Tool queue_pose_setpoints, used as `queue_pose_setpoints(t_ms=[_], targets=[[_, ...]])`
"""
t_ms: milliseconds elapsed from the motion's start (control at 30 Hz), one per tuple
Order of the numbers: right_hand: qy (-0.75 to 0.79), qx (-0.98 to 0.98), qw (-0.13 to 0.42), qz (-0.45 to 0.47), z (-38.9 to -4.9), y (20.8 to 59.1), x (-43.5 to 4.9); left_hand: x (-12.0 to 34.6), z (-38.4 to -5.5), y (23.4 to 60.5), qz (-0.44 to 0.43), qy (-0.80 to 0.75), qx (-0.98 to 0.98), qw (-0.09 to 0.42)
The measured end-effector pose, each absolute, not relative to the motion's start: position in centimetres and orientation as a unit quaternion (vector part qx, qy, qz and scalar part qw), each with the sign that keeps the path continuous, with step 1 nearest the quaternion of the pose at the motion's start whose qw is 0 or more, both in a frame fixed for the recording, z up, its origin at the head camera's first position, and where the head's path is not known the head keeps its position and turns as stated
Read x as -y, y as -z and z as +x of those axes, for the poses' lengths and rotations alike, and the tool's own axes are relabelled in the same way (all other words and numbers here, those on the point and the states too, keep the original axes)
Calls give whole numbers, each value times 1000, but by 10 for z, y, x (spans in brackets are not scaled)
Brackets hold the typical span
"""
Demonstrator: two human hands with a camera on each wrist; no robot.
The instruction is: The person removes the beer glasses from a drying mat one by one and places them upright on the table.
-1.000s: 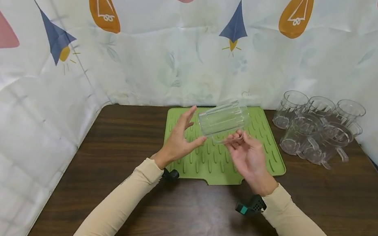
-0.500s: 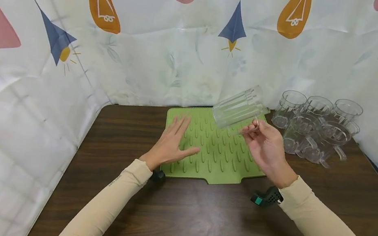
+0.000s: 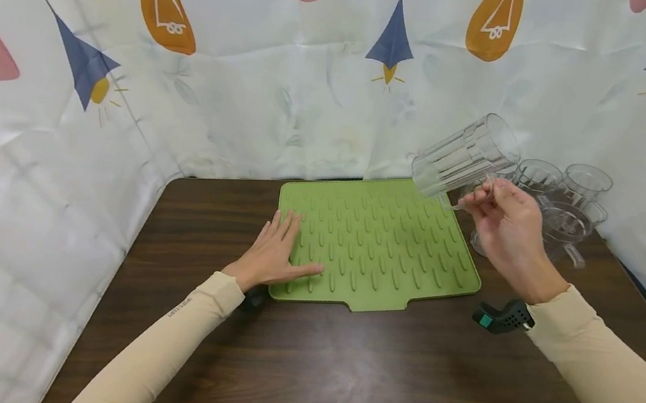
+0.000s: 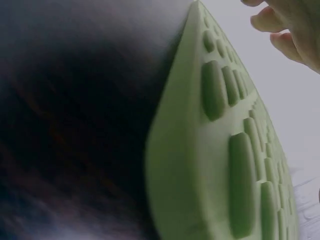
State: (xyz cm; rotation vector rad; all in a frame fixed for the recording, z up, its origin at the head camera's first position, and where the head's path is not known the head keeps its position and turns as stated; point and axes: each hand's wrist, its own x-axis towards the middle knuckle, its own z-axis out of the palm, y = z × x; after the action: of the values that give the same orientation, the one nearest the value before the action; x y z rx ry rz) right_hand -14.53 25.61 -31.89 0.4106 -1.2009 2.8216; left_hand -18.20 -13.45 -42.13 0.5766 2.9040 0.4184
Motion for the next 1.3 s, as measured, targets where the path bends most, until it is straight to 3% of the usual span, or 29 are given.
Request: queue_pose_setpoints(t_ms=[633, 1300], targets=[[-930, 319, 117, 137, -141, 293, -350, 140, -182, 423, 182, -116, -966, 142], [-847, 460, 242, 116, -121, 314, -437, 142, -185, 432, 192, -87, -965, 153]])
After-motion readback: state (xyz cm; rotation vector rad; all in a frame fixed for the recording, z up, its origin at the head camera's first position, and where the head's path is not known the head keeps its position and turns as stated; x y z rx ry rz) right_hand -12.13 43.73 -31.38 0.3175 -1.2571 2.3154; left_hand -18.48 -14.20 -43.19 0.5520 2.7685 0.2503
